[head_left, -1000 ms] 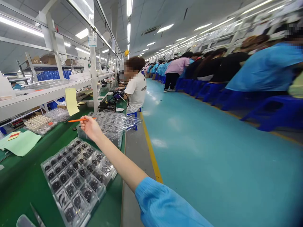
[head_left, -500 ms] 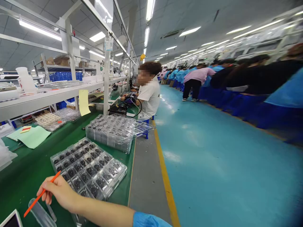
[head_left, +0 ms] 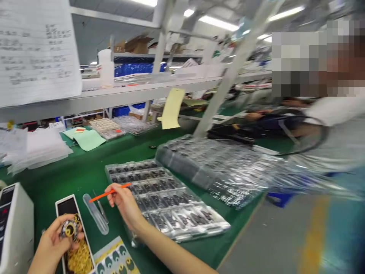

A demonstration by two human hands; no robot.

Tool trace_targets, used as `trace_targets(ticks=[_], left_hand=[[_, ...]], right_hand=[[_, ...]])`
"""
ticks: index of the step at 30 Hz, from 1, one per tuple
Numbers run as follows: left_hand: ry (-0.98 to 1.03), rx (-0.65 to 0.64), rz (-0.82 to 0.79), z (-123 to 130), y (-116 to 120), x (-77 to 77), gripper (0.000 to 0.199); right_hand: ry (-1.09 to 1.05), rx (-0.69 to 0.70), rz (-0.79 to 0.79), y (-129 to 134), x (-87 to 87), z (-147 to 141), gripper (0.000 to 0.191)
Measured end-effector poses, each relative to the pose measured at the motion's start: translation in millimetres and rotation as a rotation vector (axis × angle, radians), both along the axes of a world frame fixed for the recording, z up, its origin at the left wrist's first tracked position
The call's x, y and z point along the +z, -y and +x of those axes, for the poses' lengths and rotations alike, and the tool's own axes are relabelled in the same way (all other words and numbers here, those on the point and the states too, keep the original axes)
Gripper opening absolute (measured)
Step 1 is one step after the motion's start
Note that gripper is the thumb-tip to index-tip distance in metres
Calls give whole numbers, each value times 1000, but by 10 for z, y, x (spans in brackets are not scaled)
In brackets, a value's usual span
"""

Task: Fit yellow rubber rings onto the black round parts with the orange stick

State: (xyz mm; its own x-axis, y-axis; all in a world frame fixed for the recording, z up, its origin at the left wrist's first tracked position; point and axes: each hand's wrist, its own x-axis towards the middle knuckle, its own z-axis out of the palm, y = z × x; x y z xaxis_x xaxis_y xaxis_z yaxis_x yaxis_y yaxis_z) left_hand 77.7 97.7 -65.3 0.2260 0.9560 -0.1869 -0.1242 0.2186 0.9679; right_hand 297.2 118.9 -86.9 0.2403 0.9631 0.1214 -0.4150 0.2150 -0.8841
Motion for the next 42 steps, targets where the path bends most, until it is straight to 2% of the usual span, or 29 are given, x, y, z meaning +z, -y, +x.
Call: trace_targets(ticks=[5, 8, 11, 14, 16, 18, 21, 29, 35, 38, 42], left_hand=[[21, -37, -59, 8, 72, 179, 47], [49, -41, -44, -1, 81, 208, 45], [104, -35, 18, -12, 86, 190, 44], [138, -35, 78, -12, 107, 161, 42], [151, -33, 128, -7, 133, 147, 42], [147, -24, 186, -4, 166, 145, 42], [106, -24, 243, -5, 222, 165, 41], [-25, -64, 345, -33, 276, 175, 43], [-70, -40, 350, -43, 194, 144, 42], [-43, 21, 329, -44, 105, 117, 41], [29, 133, 264, -72, -17, 38, 37]], right_hand=[[33, -19, 21, 29, 129, 113, 51], [92, 45, 0, 67, 264, 106, 54], [368, 85, 35, 167, 371, -51, 50], [799, 58, 213, 297, 397, -325, 36], [994, 13, 381, 353, 370, -500, 21], [1088, -50, 515, 374, 334, -623, 15], [1125, -119, 577, 366, 302, -698, 13], [1062, -118, 454, 320, 322, -767, 16], [868, 91, 272, 255, 361, -791, 10], [854, 197, 217, 204, 342, -744, 14], [905, 286, 100, 94, 230, -667, 15]])
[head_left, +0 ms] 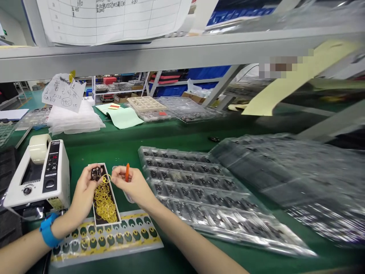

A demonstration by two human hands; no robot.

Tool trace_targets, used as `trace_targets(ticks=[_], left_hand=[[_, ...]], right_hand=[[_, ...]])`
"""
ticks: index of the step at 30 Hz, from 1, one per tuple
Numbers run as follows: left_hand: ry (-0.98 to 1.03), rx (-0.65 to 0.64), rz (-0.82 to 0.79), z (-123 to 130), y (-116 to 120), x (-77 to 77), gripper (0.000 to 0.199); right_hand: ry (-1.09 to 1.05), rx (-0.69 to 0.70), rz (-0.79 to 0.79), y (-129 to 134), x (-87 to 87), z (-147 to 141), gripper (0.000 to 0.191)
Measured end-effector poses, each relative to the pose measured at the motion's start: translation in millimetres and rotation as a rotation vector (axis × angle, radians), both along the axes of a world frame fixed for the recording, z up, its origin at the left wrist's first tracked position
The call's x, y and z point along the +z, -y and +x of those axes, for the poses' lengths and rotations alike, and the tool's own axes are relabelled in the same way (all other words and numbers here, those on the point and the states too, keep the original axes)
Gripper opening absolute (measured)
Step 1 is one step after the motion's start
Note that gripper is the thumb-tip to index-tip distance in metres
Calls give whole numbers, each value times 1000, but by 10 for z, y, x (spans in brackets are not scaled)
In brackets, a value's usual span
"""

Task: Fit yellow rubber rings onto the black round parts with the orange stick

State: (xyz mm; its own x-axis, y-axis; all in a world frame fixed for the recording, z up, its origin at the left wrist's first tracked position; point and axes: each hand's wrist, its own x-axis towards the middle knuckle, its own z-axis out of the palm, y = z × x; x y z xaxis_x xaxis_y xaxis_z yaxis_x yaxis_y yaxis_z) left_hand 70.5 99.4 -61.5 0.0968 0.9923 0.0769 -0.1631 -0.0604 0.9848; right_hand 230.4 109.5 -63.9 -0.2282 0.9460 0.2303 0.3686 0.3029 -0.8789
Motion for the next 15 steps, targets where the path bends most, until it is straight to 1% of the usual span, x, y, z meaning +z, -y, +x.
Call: trace_targets(ticks=[3, 6, 8, 9, 10, 12, 13, 15], left_hand=[[37, 56, 15, -24, -27, -4, 33], [35, 119, 109, -22, 28, 73, 30], [-15, 137, 174, -9, 98, 133, 32], [-47, 144, 187, -1, 133, 154, 33], [-75, 154, 184, 5, 164, 165, 34], [-124, 160, 141, 16, 203, 156, 37], [-141, 147, 109, 21, 209, 136, 39], [-157, 115, 53, 31, 199, 78, 44]], right_hand=[[148, 54, -69, -25, -108, 29, 14], [338, 94, -78, 75, -179, 26, 18], [448, 112, -44, 196, -180, 31, 13], [492, 123, -21, 258, -163, 48, 17], [529, 134, -1, 311, -135, 82, 24], [589, 132, 21, 365, -53, 230, 35], [616, 104, 20, 356, -4, 355, 35], [676, -22, -8, 263, 94, 721, 28]])
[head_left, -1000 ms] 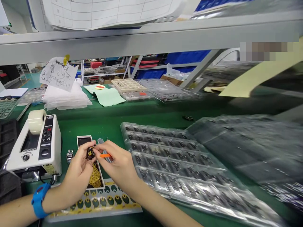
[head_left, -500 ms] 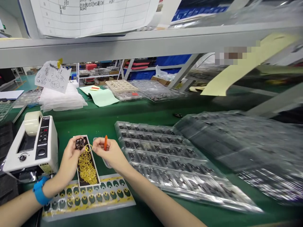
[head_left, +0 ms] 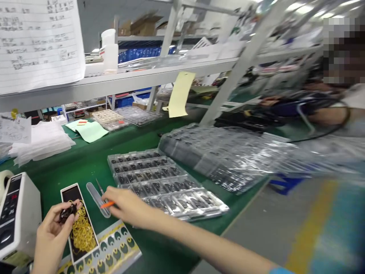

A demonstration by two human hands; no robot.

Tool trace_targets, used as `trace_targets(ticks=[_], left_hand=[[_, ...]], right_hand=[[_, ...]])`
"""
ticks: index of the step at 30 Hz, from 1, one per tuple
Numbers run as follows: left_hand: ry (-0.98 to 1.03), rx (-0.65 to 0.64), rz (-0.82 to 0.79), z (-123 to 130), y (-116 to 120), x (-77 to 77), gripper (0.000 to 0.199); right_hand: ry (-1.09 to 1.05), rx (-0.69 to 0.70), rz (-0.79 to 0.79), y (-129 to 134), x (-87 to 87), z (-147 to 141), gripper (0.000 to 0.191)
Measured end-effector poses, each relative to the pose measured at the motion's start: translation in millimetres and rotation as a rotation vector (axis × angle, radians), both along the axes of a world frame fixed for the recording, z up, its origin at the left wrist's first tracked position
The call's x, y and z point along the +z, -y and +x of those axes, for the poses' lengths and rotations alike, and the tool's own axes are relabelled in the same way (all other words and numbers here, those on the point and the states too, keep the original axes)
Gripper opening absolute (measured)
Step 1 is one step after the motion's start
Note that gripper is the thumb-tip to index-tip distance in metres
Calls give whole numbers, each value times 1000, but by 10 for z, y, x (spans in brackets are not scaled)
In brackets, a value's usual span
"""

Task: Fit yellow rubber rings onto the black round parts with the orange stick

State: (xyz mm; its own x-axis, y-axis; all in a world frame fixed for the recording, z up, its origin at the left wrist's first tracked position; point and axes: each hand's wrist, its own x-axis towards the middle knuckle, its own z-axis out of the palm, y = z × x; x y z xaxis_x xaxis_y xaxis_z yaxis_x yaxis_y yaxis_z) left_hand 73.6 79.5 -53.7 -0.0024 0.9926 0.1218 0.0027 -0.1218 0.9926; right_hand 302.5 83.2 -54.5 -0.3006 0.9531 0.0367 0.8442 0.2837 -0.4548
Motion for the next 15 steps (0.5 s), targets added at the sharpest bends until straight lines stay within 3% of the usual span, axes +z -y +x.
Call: trace_targets(ticks=[2, 5, 7, 10, 15], left_hand=[[9, -10, -33, 6, -27, -68, 47], [49, -20, -19, -13, -84, -160, 45], [73, -68, -14, -45, -128, -204, 44], [95, -113, -24, -80, -174, -240, 43], [155, -53, 13, 9, -115, -222, 42]], right_hand=[[77, -225, 15, -171, 90, 506, 18], [212, -610, -9, -460, 182, 1359, 22], [270, -776, -76, -613, 196, 1840, 30], [313, -878, -178, -768, 140, 2265, 32], [347, -885, -234, -962, -24, 2394, 31]])
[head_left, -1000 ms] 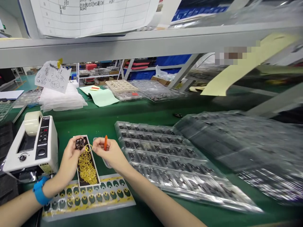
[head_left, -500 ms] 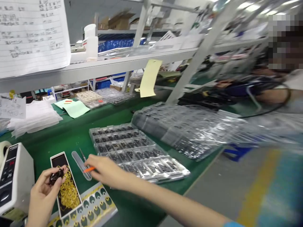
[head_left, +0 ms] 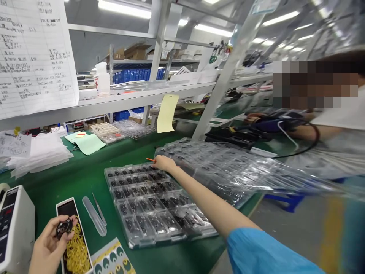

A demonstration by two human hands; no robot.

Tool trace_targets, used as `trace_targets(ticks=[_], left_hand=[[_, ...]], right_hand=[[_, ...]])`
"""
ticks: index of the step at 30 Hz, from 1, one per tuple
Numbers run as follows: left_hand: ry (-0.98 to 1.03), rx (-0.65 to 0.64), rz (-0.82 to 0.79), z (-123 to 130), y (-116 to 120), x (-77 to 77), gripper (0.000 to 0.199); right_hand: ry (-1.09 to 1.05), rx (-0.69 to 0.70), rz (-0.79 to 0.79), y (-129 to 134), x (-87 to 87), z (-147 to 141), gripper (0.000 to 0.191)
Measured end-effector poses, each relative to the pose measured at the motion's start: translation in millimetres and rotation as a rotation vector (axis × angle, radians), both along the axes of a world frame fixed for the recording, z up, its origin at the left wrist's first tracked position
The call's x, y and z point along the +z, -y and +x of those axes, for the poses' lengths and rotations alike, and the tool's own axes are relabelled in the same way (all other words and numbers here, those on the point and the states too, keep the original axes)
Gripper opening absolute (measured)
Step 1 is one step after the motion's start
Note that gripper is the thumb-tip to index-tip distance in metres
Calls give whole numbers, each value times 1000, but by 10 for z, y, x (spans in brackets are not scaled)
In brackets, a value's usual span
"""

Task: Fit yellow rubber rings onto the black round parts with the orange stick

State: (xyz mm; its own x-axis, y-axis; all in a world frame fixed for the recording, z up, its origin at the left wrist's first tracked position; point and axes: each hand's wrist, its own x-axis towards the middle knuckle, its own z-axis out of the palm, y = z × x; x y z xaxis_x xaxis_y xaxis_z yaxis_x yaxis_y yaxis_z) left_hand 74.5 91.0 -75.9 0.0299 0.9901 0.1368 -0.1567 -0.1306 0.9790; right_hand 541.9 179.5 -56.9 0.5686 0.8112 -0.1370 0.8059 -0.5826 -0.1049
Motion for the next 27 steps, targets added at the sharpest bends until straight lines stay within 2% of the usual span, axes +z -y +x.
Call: trace_targets(ticks=[4, 7, 10, 13, 15, 17, 20, 23, 25, 27], left_hand=[[4, -10, 3, 24, 17, 2, 43], [-56, -92, -34, -78, -71, -44, 42], [-99, -180, -79, -175, -154, -81, 43], [-100, -223, -73, -163, -129, -68, 45], [-100, -233, -74, -102, -62, -46, 51], [-112, -250, -102, -35, 7, -27, 58], [-150, -305, -149, 21, 52, 3, 58], [-233, -366, -118, 15, 45, 64, 46], [-300, -406, -101, -1, 41, 124, 43], [-336, -414, -103, -10, 46, 180, 43]], right_hand=[[-17, -24, -25, -74, -102, -18, 32], [-61, -59, -19, -58, -124, -48, 33], [-122, -84, 38, -9, -43, -122, 34], [-190, -79, 155, 56, 112, -345, 34], [-251, -35, 253, 117, 192, -656, 31], [-353, 71, 335, 214, 212, -1114, 25], [-621, 356, 389, 458, 147, -1942, 12], [-920, 613, 350, 770, 88, -2612, 17], [-1084, 713, 333, 933, 83, -2847, 19], [-1234, 732, 360, 1011, 87, -2929, 21]])
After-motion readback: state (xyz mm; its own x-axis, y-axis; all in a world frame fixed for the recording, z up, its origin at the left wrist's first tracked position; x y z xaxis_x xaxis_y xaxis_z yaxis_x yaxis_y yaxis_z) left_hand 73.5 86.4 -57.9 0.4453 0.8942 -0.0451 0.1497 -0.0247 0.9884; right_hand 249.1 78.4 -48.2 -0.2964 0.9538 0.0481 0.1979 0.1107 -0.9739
